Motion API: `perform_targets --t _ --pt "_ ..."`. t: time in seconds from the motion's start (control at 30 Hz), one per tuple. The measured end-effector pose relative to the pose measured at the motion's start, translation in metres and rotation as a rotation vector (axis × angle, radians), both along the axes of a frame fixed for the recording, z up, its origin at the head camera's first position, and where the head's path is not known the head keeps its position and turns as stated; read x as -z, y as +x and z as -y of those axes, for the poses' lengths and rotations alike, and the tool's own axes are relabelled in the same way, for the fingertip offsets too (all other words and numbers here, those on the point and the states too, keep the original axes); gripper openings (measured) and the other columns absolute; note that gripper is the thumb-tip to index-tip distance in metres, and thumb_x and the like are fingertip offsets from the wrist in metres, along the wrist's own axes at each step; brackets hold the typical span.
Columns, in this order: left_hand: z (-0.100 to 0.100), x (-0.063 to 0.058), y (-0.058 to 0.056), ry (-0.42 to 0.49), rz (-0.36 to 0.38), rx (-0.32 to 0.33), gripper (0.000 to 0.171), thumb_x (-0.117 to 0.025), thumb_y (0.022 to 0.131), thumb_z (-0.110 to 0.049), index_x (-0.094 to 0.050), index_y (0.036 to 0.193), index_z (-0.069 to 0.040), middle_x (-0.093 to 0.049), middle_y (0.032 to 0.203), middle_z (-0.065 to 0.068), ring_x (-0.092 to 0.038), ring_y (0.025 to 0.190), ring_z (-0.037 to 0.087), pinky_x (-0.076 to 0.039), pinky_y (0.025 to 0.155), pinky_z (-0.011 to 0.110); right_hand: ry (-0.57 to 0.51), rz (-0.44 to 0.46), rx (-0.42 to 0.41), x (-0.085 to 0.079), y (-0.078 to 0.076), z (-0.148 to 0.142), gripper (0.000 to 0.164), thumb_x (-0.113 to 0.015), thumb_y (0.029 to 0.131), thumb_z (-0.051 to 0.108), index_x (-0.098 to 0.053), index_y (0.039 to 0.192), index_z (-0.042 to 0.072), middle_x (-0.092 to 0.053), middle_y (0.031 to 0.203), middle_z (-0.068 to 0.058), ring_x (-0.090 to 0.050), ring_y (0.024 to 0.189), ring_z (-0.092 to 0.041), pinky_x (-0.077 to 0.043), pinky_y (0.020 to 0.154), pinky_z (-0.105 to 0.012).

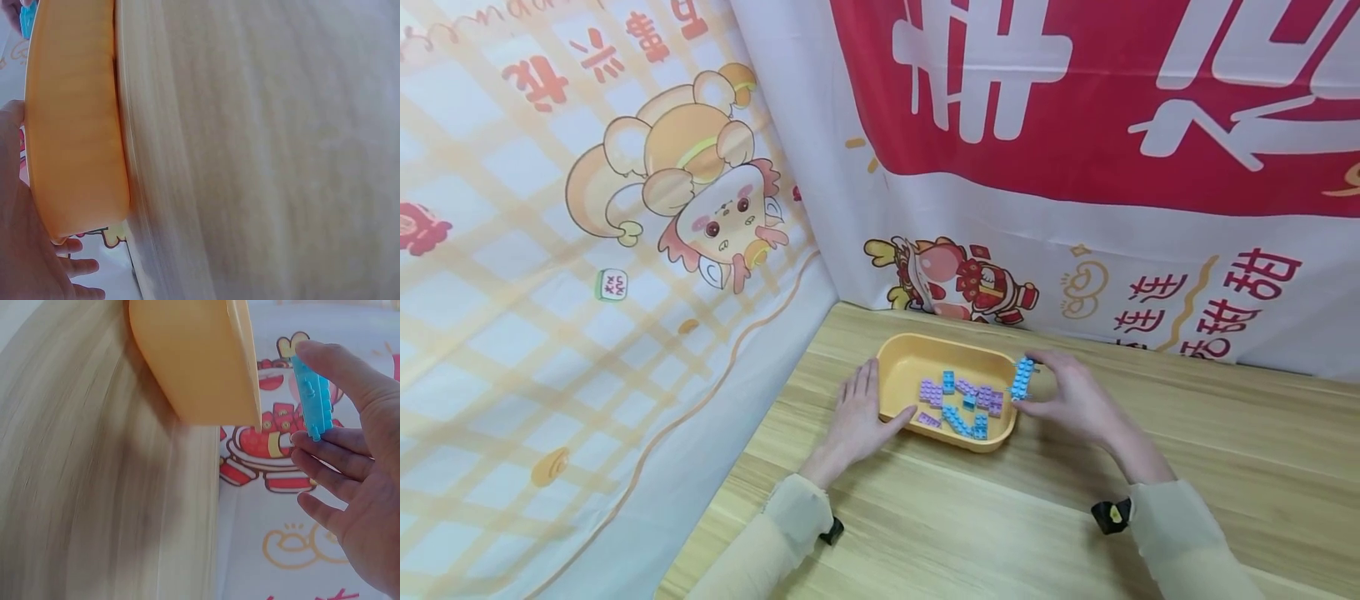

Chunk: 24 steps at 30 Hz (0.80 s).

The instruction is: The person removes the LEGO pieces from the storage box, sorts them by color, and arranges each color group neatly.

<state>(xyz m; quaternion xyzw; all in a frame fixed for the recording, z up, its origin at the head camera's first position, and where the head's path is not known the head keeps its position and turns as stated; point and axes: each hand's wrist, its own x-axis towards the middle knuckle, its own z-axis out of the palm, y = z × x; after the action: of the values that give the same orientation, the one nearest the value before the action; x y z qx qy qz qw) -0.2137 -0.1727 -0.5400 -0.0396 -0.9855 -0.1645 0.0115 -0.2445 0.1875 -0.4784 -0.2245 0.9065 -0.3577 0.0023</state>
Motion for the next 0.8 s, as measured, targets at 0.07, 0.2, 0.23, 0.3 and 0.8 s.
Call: perform_targets --t 0.07,0.2,0.23,0.3,0.8 --pt "0.0 0.0 -0.001 0.0 -0.001 0.007 0.121 -0.051 0.099 -0.084 -0.009 0.176 -0.001 -0.014 0.185 0.022 -0.02 0.171 0.044 -0.02 0.141 0.061 -0.004 0.003 0.01 0.001 0.002 -0.005 0.089 -0.096 0.085 0.02 -0.05 0.156 -0.009 -0.054 0.157 -0.037 -0.051 0.144 -0.061 -0.041 0.119 -0.08" --pt "-0.001 -0.003 -0.001 0.01 -0.003 0.018 0.119 -0.052 0.1 -0.082 -0.009 0.176 -0.001 -0.015 0.185 0.022 -0.02 0.171 0.045 -0.02 0.141 0.062 0.001 0.017 0.027 0.004 0.003 -0.015 0.091 -0.095 0.085 0.021 -0.049 0.157 -0.01 -0.053 0.158 -0.038 -0.05 0.145 -0.062 -0.04 0.119 -0.081" --pt "-0.001 -0.004 -0.001 0.011 -0.004 0.018 0.119 -0.052 0.1 -0.082 -0.008 0.176 -0.001 -0.014 0.185 0.022 -0.02 0.171 0.045 -0.019 0.141 0.062 0.006 0.021 0.03 0.005 0.003 -0.018 0.091 -0.095 0.086 0.022 -0.049 0.157 -0.01 -0.053 0.158 -0.038 -0.049 0.145 -0.062 -0.04 0.118 -0.081" --pt "0.0 -0.005 -0.001 0.016 -0.006 0.016 0.118 -0.052 0.1 -0.081 -0.008 0.176 -0.001 -0.014 0.185 0.022 -0.019 0.171 0.046 -0.019 0.141 0.062 0.022 0.037 0.037 0.008 0.001 -0.022 0.09 -0.094 0.087 0.023 -0.048 0.158 -0.009 -0.052 0.159 -0.038 -0.048 0.146 -0.062 -0.04 0.119 -0.081" --pt "0.0 -0.002 -0.002 0.02 -0.002 0.01 0.119 -0.055 0.099 -0.08 -0.01 0.175 0.0 -0.013 0.185 0.022 -0.018 0.172 0.045 -0.018 0.141 0.063 0.066 0.058 0.069 0.043 0.005 -0.055 0.09 -0.097 0.084 0.03 -0.054 0.15 -0.013 -0.057 0.151 -0.041 -0.051 0.141 -0.063 -0.04 0.117 -0.082"
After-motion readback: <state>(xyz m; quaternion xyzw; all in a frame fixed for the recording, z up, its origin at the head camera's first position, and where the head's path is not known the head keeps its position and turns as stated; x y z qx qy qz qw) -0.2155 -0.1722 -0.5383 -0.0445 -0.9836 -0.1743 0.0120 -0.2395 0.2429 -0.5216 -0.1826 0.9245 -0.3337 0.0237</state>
